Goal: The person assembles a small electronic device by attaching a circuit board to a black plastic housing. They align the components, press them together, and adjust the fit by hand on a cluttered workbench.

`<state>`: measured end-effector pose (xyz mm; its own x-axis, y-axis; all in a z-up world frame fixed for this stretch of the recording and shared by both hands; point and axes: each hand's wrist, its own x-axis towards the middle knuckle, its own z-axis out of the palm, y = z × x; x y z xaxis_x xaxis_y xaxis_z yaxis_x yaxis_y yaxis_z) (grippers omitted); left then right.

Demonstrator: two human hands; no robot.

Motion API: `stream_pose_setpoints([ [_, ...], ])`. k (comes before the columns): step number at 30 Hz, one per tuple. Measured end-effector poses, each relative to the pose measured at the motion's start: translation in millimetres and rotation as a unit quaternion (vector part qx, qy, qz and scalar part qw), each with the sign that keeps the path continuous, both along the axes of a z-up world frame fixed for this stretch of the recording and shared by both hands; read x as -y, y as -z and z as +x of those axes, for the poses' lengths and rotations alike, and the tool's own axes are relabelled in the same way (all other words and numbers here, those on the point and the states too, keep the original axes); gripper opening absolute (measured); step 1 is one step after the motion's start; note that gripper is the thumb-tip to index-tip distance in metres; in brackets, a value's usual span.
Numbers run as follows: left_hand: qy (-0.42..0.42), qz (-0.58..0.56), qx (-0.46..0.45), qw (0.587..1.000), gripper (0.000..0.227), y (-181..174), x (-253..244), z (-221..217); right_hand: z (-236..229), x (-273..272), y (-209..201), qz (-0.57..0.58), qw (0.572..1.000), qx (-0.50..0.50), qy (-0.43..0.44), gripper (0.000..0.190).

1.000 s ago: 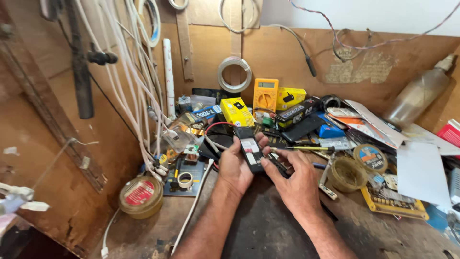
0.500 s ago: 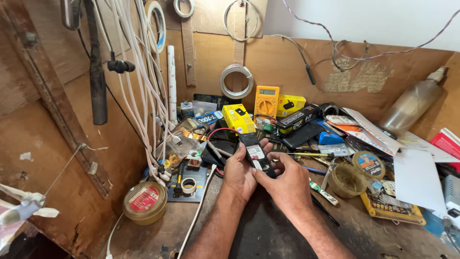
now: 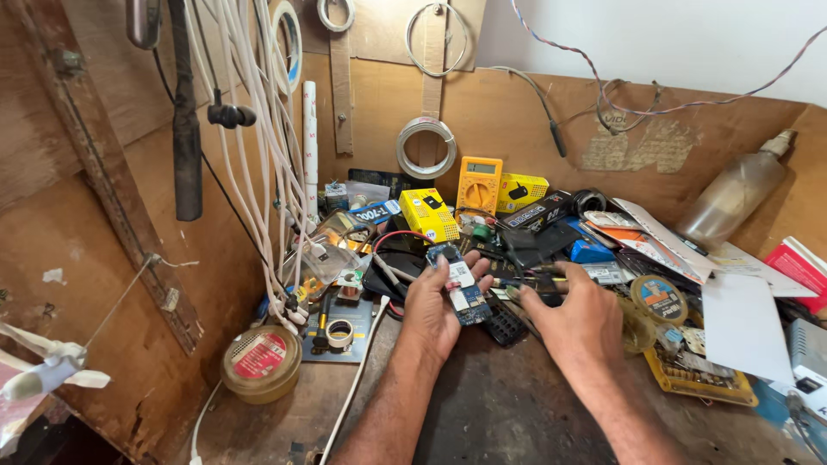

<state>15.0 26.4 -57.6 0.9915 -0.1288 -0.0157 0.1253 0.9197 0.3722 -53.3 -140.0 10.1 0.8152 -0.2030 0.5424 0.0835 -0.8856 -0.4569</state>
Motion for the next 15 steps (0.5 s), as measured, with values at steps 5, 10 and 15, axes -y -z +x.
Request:
stream_pose_setpoints([
  [5,-0.015,0.047,0.046,0.998,0.037,-1,3,-3,4,10,5,-0.184,0.979,0.082,0.015,0.049],
  [10,-0.008,0.025,0.067,0.997,0.040,4,7,1,4,-17,6,-0.032,0.987,0.131,-0.091,0.047],
  [15,0.034,0.000,0.089,0.995,0.058,2,9,-4,7,-51,8,0.032,0.985,0.076,-0.151,0.056],
])
